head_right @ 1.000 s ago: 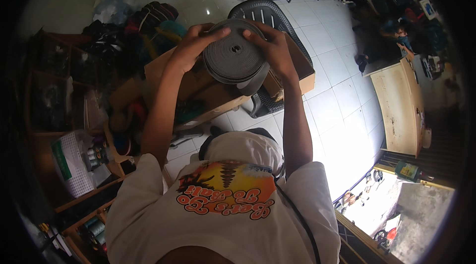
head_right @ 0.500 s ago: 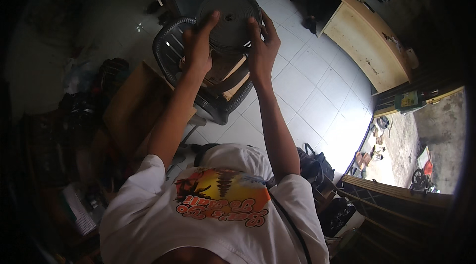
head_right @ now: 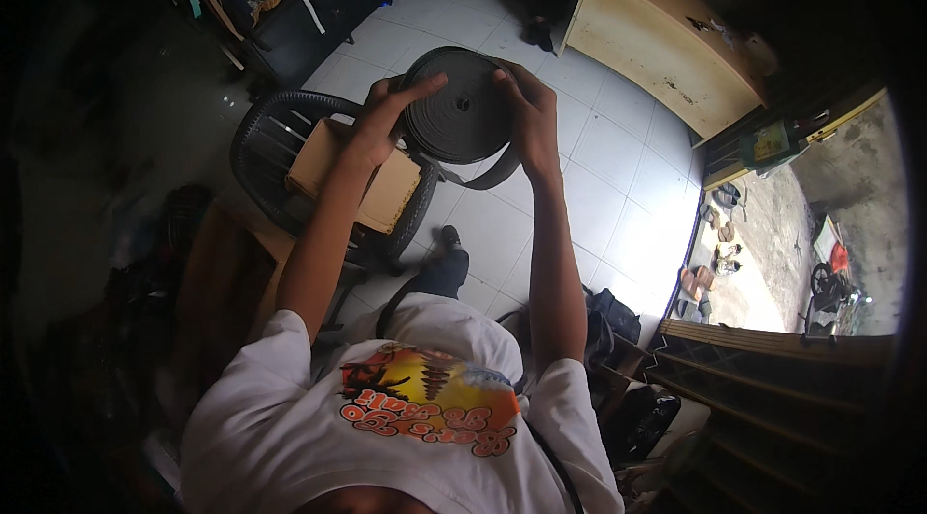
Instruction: The person picks up several rolls of ribbon from a box and places them onto a storage shelf one by one.
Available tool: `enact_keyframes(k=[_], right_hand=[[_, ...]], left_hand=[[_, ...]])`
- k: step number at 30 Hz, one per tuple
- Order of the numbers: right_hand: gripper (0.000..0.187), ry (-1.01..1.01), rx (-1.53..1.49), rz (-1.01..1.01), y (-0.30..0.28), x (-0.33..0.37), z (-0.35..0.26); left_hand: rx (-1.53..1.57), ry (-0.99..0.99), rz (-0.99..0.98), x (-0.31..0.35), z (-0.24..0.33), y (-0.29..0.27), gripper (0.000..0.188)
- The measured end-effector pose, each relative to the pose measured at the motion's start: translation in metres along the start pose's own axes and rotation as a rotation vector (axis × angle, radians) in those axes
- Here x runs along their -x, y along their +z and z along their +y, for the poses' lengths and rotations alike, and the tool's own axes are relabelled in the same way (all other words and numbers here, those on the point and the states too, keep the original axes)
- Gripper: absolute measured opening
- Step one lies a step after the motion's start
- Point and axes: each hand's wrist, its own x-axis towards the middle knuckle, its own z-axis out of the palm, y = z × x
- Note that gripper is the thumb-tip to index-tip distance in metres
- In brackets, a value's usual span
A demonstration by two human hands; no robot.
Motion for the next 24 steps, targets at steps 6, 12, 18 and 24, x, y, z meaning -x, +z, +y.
enact_keyframes(k=[6,12,18,24], right_hand=[[0.038,0.02,0.13,0.055,-0.034,-0.096,0.011],[0.049,-0.047,0.101,0.248,-0.051,-0.206,0.048],[0.05,-0.181,0.119,0.543,-0.048,-0.311,0.089],[0.042,-0.114,-0.039,0.472,-0.122,-0.426,0.12]], left_hand=[[0.063,0.027,-0.006,-0.103,-0.007,0.035,0.039],[0.272,0.132,0.208,-0.238,-0.025,0.078,0.05],[0.16,0.022,0.402,-0.338,-0.031,0.141,0.082],[0.216,-0.061,0.059,-0.453,-0.037,0.147,0.07]])
